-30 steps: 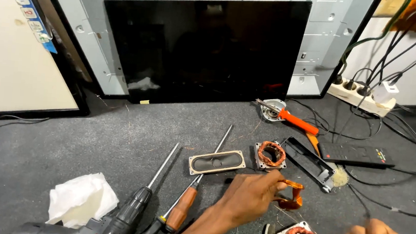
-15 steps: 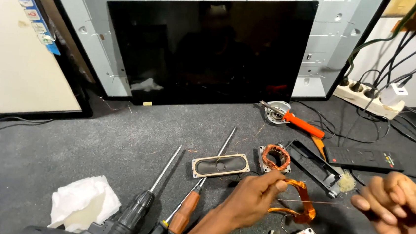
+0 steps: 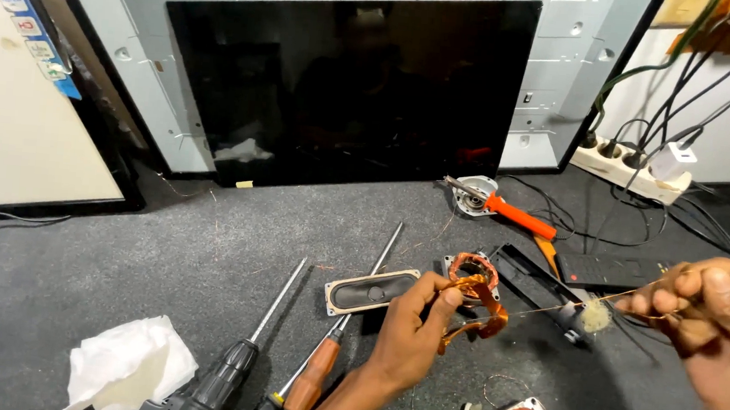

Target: Repairing an electronic component by unwinding and manipulating copper wire from a coil

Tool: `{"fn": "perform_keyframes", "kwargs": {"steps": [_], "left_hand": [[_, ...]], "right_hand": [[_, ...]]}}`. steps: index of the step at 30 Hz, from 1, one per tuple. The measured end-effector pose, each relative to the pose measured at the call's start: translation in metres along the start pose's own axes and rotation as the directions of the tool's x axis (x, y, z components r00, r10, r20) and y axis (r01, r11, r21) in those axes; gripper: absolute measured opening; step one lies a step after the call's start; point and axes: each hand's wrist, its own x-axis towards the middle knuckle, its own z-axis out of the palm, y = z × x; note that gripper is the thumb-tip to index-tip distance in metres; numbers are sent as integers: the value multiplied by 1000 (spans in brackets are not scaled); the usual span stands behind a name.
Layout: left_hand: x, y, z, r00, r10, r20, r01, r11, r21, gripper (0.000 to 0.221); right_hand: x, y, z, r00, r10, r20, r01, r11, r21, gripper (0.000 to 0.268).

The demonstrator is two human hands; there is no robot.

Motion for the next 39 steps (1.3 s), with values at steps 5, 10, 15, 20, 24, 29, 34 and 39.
{"fn": "perform_keyframes", "kwargs": {"steps": [5,10,15,20,24,29,34,39], "left_hand": [[1,-3,4,997,-5,-81,4,1000,-6,26],[1,-4,3,995,8,-95,-7,1000,3,25],[1,-8,4,997,-10,-71,8,999,-32,26],[1,-5,3,997,10,-74,-7,999,32,25],[1,-9,3,999,21,-49,-20,1000,9,25],[0,0,6,993,-120,-15,115,979,-167,24],[3,-10,8,997,-51,-51,37,967,-252,24],[4,-18,11,998,-14,-60,1,979,-205,22]], "right_hand": [[6,-31,7,983,-105,151,118,990,-79,31],[34,4,-102,918,-139,371,192,975,-111,39],[-9,-31,-11,989,-141,-47,93,829,-551,32],[-11,-13,5,965,252,68,-98,592,-800,24],[-7,6,37,862,484,149,-42,361,-932,25],[8,17,71,878,349,327,189,374,-908,25],[22,26,101,968,162,190,96,461,-882,24],[10,47,107,981,112,160,75,540,-838,31]]}}
